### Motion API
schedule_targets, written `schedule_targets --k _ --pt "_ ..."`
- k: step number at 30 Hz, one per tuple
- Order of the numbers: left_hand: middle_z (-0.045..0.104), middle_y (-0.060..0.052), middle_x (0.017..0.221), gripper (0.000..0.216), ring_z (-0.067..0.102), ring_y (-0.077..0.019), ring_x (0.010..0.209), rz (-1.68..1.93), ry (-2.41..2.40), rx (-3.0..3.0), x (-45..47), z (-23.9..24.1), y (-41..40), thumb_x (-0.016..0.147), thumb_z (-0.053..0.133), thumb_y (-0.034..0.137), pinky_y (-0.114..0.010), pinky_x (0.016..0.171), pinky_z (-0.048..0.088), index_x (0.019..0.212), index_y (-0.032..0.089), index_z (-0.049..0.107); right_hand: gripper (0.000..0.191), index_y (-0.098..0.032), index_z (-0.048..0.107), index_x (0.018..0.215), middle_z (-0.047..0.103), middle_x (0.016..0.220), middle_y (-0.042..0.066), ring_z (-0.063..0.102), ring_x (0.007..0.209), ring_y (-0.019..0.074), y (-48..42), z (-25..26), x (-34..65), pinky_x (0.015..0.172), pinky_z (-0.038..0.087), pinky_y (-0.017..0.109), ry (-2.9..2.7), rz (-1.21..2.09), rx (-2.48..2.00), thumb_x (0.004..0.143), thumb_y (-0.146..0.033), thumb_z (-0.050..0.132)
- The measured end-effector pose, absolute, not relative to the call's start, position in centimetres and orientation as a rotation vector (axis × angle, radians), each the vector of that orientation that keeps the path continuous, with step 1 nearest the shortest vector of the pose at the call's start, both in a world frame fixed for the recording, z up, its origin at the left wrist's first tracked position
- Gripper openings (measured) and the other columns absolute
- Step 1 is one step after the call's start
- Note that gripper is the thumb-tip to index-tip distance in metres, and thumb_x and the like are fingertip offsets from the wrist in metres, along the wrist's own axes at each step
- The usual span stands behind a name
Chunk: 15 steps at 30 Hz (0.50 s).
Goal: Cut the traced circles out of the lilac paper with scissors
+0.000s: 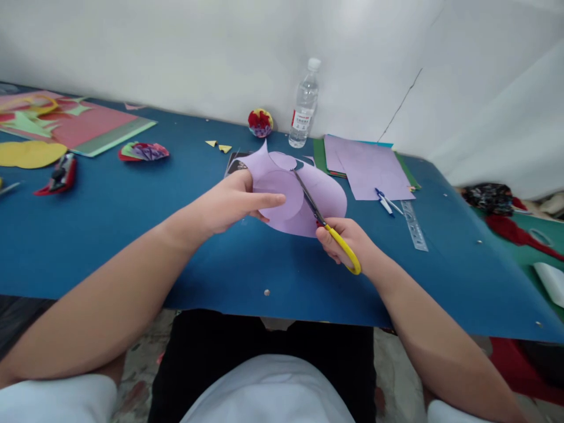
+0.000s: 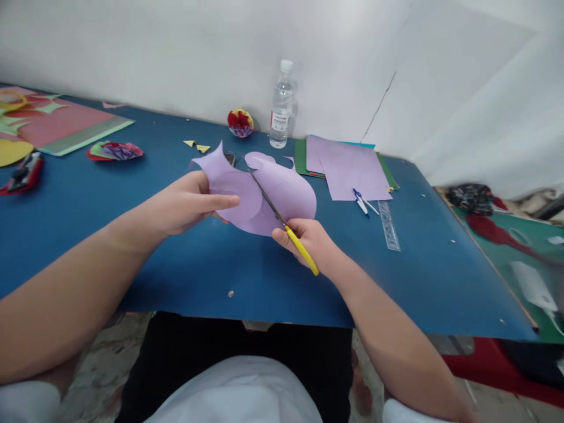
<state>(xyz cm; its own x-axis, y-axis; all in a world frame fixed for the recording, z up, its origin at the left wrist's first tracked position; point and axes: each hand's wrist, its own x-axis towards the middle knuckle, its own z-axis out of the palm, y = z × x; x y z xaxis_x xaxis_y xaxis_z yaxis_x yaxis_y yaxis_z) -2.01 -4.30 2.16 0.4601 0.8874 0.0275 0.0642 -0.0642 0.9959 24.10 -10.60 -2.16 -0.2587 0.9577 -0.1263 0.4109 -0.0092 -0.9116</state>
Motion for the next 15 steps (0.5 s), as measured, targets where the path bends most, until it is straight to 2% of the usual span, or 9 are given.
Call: schedule_targets --k 4,7,11,15 --pt "0.074 -0.004 0.078 0.035 0.068 -0.0160 0.066 0.814 0.826 1.358 -0.8 1.5 -5.2 0.080 0.090 0.045 -0.024 0.056 0.058 0.098 0.018 0.078 0.072 -0.024 0.047 0.070 0.042 0.053 -0.005 0.040 0.045 0.0118 -10.5 -2.3 23.9 0.042 0.030 0.027 -1.666 1.251 -1.394 0.071 -0.094 0.066" --pt "0.063 -0.001 0.063 0.039 0.058 -0.0130 0.056 0.924 0.821 1.264 0.4 0.5 -6.2 0.086 0.083 0.054 -0.023 0.049 0.050 0.082 0.017 0.073 0.072 -0.024 0.046 0.069 0.041 0.054 -0.005 0.038 0.048 0.0115 -10.4 -2.6 23.7 0.044 0.028 0.027 -1.679 1.215 -1.345 0.074 -0.092 0.065" --pt "0.060 0.000 0.062 0.039 0.054 -0.0122 0.054 1.063 0.846 1.246 1.0 -0.1 -6.6 0.085 0.085 0.053 -0.025 0.049 0.046 0.077 0.018 0.069 0.070 -0.023 0.047 0.070 0.041 0.057 -0.004 0.038 0.051 0.0119 -10.2 -2.9 23.8 0.046 0.027 0.027 -1.711 1.195 -1.349 0.077 -0.090 0.064" --pt "0.063 0.000 0.065 0.038 0.054 -0.0116 0.054 1.120 0.890 1.294 0.4 0.6 -6.2 0.084 0.086 0.052 -0.024 0.050 0.047 0.081 0.018 0.069 0.070 -0.023 0.047 0.070 0.041 0.058 -0.004 0.038 0.052 0.0121 -10.2 -3.0 23.9 0.047 0.027 0.027 -1.716 1.176 -1.361 0.077 -0.090 0.064"
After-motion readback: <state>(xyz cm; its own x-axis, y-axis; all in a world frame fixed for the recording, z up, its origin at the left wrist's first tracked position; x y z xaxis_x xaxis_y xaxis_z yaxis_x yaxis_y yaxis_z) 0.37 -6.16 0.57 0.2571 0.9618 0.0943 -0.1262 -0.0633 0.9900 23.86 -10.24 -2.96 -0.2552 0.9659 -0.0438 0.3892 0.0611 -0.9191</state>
